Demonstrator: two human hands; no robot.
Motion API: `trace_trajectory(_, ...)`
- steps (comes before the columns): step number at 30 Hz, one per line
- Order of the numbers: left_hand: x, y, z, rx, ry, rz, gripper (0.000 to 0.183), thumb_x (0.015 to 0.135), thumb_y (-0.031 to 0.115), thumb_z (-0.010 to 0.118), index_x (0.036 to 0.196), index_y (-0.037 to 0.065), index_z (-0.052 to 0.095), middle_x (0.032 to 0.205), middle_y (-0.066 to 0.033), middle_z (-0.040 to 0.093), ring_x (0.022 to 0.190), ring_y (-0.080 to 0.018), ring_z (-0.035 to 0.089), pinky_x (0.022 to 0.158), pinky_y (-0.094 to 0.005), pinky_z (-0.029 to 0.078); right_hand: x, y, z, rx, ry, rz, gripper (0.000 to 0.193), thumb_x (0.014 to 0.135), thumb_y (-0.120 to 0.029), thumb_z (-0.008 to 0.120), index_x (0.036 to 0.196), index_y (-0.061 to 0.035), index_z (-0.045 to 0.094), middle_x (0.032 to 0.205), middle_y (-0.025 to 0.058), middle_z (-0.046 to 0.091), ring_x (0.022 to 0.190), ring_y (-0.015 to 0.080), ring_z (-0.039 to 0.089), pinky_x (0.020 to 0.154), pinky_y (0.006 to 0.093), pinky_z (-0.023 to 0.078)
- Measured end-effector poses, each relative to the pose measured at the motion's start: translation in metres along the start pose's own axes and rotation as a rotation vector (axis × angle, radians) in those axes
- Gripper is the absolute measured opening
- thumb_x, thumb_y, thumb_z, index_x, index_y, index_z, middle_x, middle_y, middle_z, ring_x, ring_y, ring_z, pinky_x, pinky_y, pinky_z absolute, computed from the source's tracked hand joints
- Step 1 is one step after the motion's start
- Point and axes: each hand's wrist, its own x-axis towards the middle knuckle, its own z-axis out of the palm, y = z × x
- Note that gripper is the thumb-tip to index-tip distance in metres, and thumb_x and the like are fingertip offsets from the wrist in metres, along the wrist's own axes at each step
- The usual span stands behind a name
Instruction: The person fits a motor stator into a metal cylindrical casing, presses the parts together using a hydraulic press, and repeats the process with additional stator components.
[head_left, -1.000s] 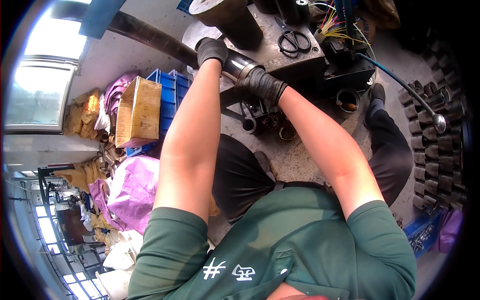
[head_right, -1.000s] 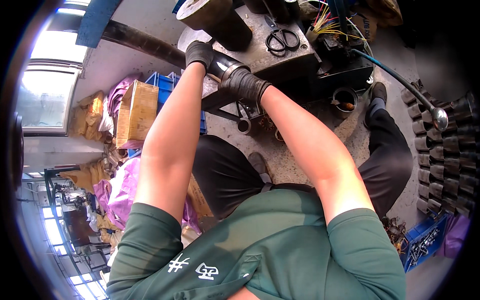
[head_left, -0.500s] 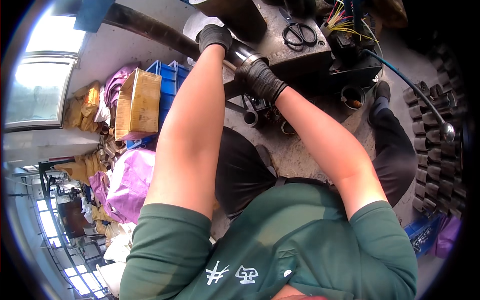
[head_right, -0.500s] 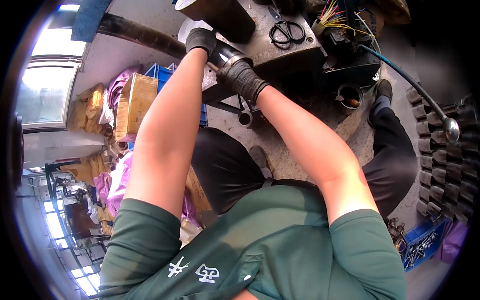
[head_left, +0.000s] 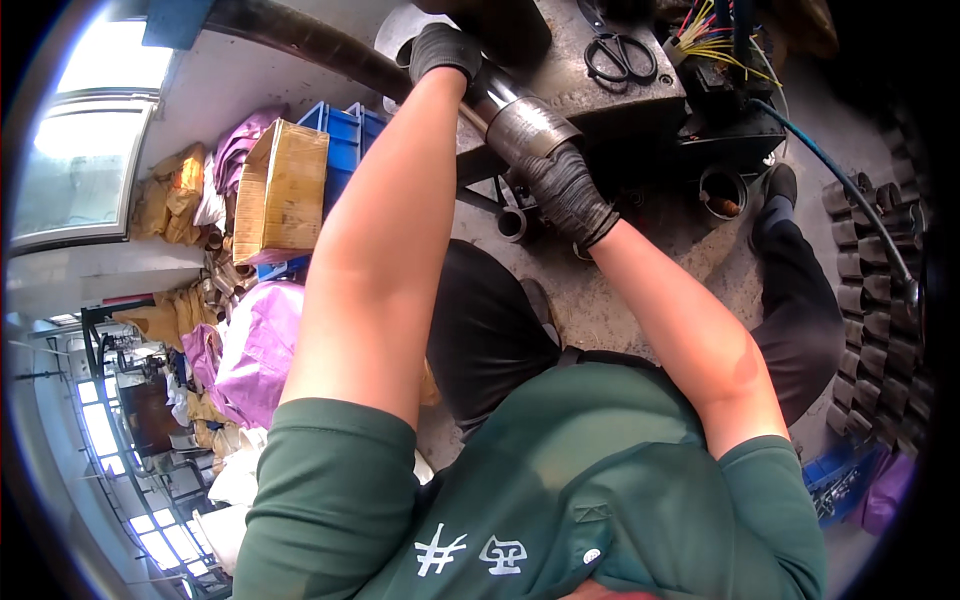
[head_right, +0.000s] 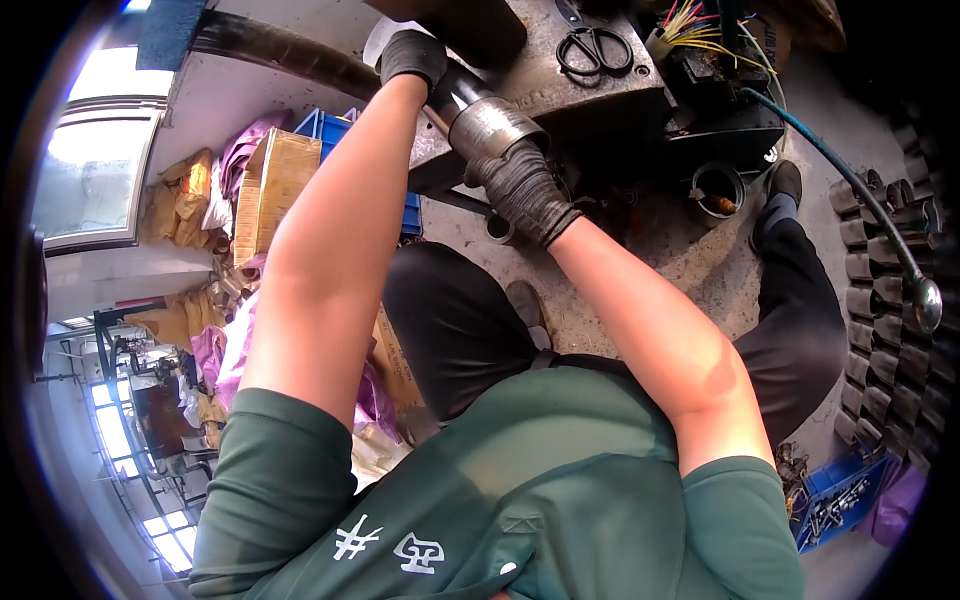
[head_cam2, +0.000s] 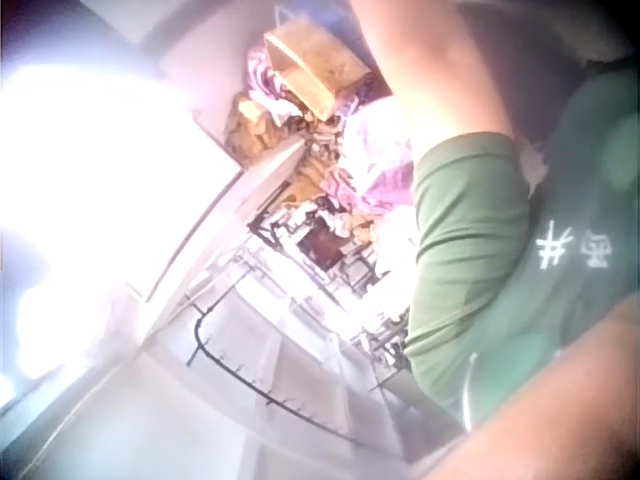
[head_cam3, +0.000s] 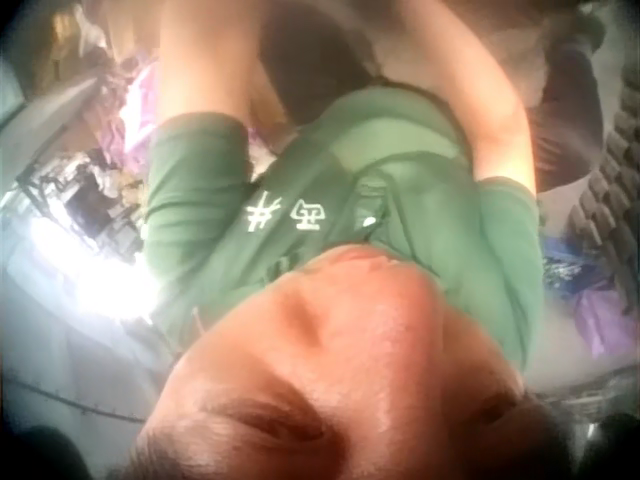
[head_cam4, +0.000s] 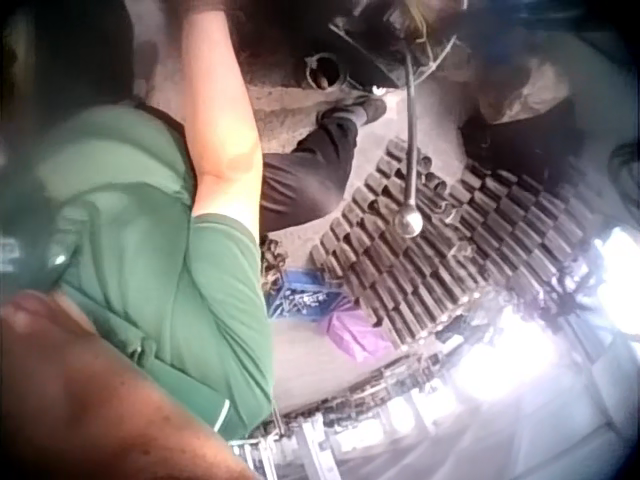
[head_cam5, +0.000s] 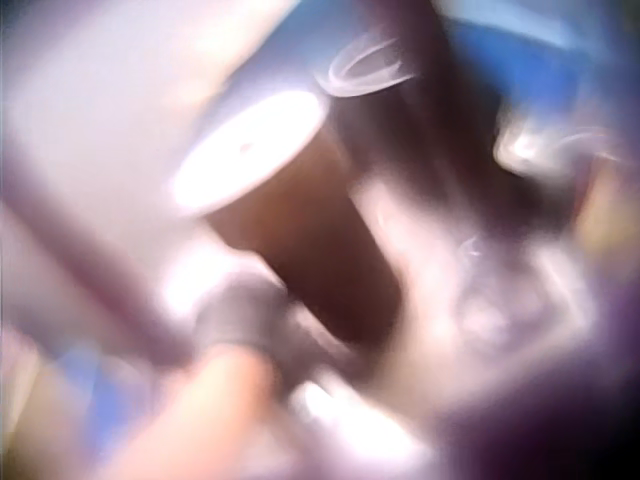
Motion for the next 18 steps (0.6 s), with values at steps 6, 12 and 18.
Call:
trace_trajectory(6,-0.007,-0.026,-0.006,0.104,-0.059,0.031,0.027,0.087,0.020,0.067,0.104,0.005,0.082,0.112,-0.0252,0.075,0.105,-0.0396,0.073,0.096,-0.0455,0.057,-0.039,0.044,-0.001,-0.159,0.026,-0.509,0.037,0.103,-0.018,0.061,0.135,-0.0004,0.065,0.124,0.0116,0.070,0.112,0.0177,0.067,0.092,0.0332,0.055)
trace_trajectory(12,-0.014,-0.037,0.001,-0.420,0.012,-0.233,0.041,0.094,0.035,0.066,0.110,-0.001,0.078,0.118,-0.0259,0.074,0.112,-0.0394,0.072,0.099,-0.0458,0.056,-0.073,0.035,-0.070,-0.308,-0.087,-0.359,0.048,0.088,-0.009,0.074,0.135,-0.0023,0.065,0.120,0.0127,0.070,0.111,0.0240,0.067,0.098,0.0364,0.053)
trace_trajectory(18,-0.076,-0.009,-0.033,-0.813,0.584,-0.038,0.032,0.094,0.029,0.078,0.114,0.004,0.077,0.095,-0.0182,0.079,0.091,-0.0280,0.077,0.086,-0.0362,0.059,-0.124,-0.006,-0.140,-0.027,0.018,-0.050,0.063,0.080,-0.006,0.075,0.140,-0.0016,0.056,0.111,0.0078,0.070,0.091,0.0214,0.069,0.082,0.0338,0.059)
